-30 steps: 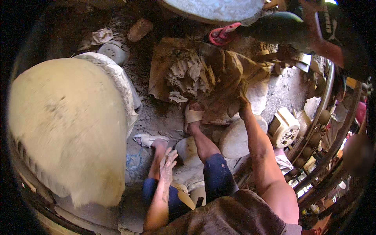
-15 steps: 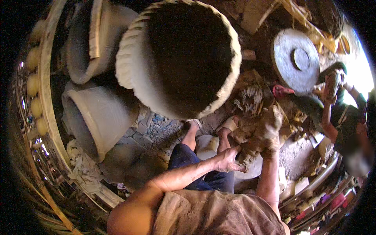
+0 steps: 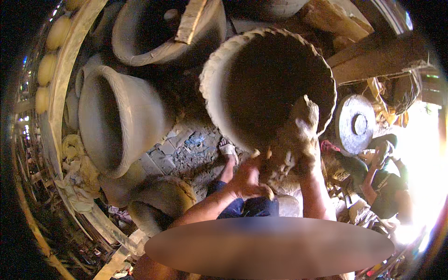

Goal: The person shapes a large clay pot by hand, smoothing the interior and exterior surfaces and refining the rim. They repeatedly wipe the pot with a cloth and adjust the clay with both hands while seated on the floor.

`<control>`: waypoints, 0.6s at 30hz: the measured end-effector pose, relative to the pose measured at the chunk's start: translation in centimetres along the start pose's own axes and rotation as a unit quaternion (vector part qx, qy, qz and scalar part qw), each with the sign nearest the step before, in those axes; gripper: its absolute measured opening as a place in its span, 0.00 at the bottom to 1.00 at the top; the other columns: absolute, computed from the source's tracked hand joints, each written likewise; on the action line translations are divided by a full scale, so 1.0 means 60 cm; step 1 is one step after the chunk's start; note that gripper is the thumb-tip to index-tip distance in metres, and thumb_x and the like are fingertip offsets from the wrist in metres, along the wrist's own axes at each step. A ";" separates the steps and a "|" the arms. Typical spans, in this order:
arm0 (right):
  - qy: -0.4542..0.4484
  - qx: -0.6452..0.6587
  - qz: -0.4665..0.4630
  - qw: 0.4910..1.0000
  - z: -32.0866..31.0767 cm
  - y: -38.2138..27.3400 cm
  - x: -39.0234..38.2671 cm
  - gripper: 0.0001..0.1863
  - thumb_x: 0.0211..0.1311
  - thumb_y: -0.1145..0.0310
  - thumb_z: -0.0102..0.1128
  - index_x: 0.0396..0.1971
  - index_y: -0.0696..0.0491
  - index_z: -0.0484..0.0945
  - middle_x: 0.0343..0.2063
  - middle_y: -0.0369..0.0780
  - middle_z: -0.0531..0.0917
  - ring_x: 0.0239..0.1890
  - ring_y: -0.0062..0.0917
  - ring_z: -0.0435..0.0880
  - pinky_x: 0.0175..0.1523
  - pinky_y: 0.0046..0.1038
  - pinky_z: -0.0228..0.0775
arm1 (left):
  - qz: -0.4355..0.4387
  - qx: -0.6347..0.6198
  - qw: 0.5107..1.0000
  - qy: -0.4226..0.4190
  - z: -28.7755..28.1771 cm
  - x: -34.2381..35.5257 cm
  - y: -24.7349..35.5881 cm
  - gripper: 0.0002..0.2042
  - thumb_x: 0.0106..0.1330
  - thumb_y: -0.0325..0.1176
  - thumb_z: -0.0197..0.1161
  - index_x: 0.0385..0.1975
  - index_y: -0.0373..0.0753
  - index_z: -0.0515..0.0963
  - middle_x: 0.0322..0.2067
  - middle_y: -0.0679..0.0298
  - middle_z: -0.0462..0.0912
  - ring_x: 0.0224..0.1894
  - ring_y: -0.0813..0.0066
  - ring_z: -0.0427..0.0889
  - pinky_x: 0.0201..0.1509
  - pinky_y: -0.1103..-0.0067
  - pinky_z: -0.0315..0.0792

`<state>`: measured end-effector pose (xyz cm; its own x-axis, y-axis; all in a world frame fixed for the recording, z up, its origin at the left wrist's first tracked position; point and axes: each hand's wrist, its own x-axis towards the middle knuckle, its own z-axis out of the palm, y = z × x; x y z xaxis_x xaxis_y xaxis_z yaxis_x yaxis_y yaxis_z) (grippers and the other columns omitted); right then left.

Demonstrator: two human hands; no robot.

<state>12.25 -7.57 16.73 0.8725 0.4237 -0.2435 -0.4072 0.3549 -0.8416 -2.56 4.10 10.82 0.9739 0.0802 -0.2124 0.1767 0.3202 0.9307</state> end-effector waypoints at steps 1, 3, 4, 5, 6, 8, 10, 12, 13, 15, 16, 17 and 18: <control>-0.009 -0.064 -0.023 0.998 0.021 -0.004 0.025 0.41 0.50 0.61 0.63 0.65 0.56 0.58 0.62 0.41 0.66 0.68 0.31 0.58 0.71 0.31 0.45 | 0.057 0.028 0.998 0.005 -0.030 0.010 0.021 0.48 0.42 0.63 0.72 0.58 0.32 0.66 0.55 0.48 0.73 0.57 0.59 0.73 0.59 0.69 0.67; -0.150 -0.147 -0.098 0.973 0.064 0.014 0.077 0.42 0.47 0.65 0.65 0.64 0.57 0.59 0.62 0.40 0.66 0.66 0.28 0.61 0.70 0.31 0.47 | -0.118 0.187 0.966 0.136 -0.115 0.013 0.066 0.51 0.49 0.68 0.63 0.64 0.33 0.59 0.62 0.49 0.66 0.61 0.62 0.69 0.63 0.71 0.61; -0.149 -0.136 -0.053 0.978 0.072 0.017 0.085 0.43 0.44 0.67 0.67 0.63 0.58 0.60 0.61 0.39 0.68 0.64 0.25 0.63 0.67 0.30 0.55 | -0.111 0.159 0.970 0.148 -0.154 0.028 0.075 0.48 0.52 0.67 0.58 0.65 0.33 0.58 0.63 0.51 0.64 0.63 0.63 0.65 0.65 0.71 0.57; -0.150 -0.042 -0.009 0.988 0.086 0.037 0.107 0.43 0.42 0.69 0.69 0.62 0.58 0.60 0.59 0.39 0.70 0.61 0.24 0.66 0.63 0.29 0.61 | -0.083 0.124 0.972 0.182 -0.194 0.044 0.079 0.46 0.56 0.66 0.54 0.65 0.34 0.57 0.64 0.52 0.62 0.65 0.65 0.62 0.66 0.71 0.53; -0.166 -0.104 0.031 0.980 0.093 0.054 0.127 0.44 0.42 0.70 0.71 0.63 0.59 0.59 0.58 0.39 0.71 0.60 0.24 0.68 0.62 0.28 0.62 | -0.056 0.088 0.971 0.215 -0.232 0.063 0.076 0.43 0.59 0.65 0.49 0.66 0.35 0.55 0.65 0.54 0.60 0.66 0.66 0.58 0.68 0.72 0.49; -0.218 -0.153 0.093 0.959 0.100 0.096 0.167 0.46 0.42 0.72 0.74 0.63 0.59 0.58 0.57 0.40 0.72 0.58 0.25 0.70 0.63 0.28 0.63 | -0.001 0.016 0.961 0.277 -0.302 0.104 0.059 0.39 0.66 0.62 0.41 0.68 0.36 0.53 0.68 0.57 0.56 0.70 0.68 0.51 0.71 0.72 0.42; -0.240 -0.172 0.125 0.947 0.106 0.145 0.205 0.49 0.40 0.75 0.77 0.64 0.58 0.57 0.57 0.40 0.71 0.57 0.25 0.71 0.64 0.29 0.61 | 0.002 -0.033 0.964 0.265 -0.358 0.143 0.034 0.39 0.69 0.62 0.34 0.69 0.36 0.46 0.71 0.59 0.47 0.73 0.69 0.42 0.73 0.69 0.31; -0.304 -0.317 0.008 0.899 0.102 0.184 0.237 0.45 0.44 0.65 0.74 0.63 0.58 0.59 0.52 0.44 0.77 0.54 0.29 0.77 0.59 0.30 0.68 | -0.032 -0.020 0.971 0.235 -0.391 0.181 0.002 0.42 0.65 0.68 0.34 0.70 0.41 0.45 0.71 0.60 0.45 0.73 0.66 0.41 0.73 0.65 0.31; -0.316 -0.407 -0.036 0.856 0.100 0.200 0.250 0.45 0.45 0.61 0.73 0.63 0.57 0.60 0.49 0.46 0.80 0.52 0.31 0.79 0.56 0.31 0.70 | -0.057 -0.017 0.971 0.230 -0.402 0.197 -0.012 0.44 0.63 0.71 0.34 0.71 0.43 0.44 0.71 0.61 0.44 0.73 0.64 0.40 0.73 0.64 0.30; -0.329 -0.483 -0.006 0.811 0.095 0.224 0.272 0.42 0.42 0.57 0.72 0.59 0.54 0.66 0.43 0.47 0.83 0.46 0.34 0.83 0.51 0.33 0.73 | -0.081 -0.088 0.966 0.230 -0.415 0.223 -0.034 0.46 0.62 0.71 0.37 0.70 0.39 0.46 0.71 0.60 0.46 0.72 0.64 0.43 0.73 0.65 0.33; -0.337 -0.506 0.009 0.794 0.090 0.229 0.282 0.42 0.40 0.60 0.74 0.59 0.52 0.67 0.43 0.45 0.83 0.45 0.32 0.83 0.50 0.33 0.73 | -0.090 -0.113 0.963 0.229 -0.415 0.233 -0.044 0.46 0.62 0.71 0.38 0.70 0.39 0.47 0.70 0.60 0.47 0.71 0.64 0.43 0.73 0.65 0.35; -0.343 -0.530 0.028 0.775 0.089 0.236 0.290 0.42 0.38 0.63 0.75 0.59 0.51 0.68 0.42 0.44 0.83 0.43 0.30 0.84 0.49 0.32 0.74 | -0.099 -0.139 0.958 0.229 -0.414 0.241 -0.050 0.46 0.62 0.71 0.38 0.69 0.38 0.48 0.70 0.60 0.47 0.71 0.64 0.44 0.73 0.65 0.36; -0.355 -0.555 0.016 0.752 0.086 0.236 0.299 0.41 0.37 0.61 0.75 0.57 0.51 0.70 0.40 0.47 0.83 0.42 0.37 0.84 0.46 0.35 0.75 | -0.128 -0.181 0.949 0.226 -0.411 0.246 -0.054 0.43 0.63 0.69 0.40 0.67 0.38 0.55 0.67 0.60 0.55 0.68 0.63 0.53 0.71 0.64 0.45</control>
<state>20.76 9.34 2.94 0.3421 0.8958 -0.2838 0.3953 -0.4112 -0.8214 7.70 27.51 -2.70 0.7303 0.3270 -0.5998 0.2586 0.6804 0.6857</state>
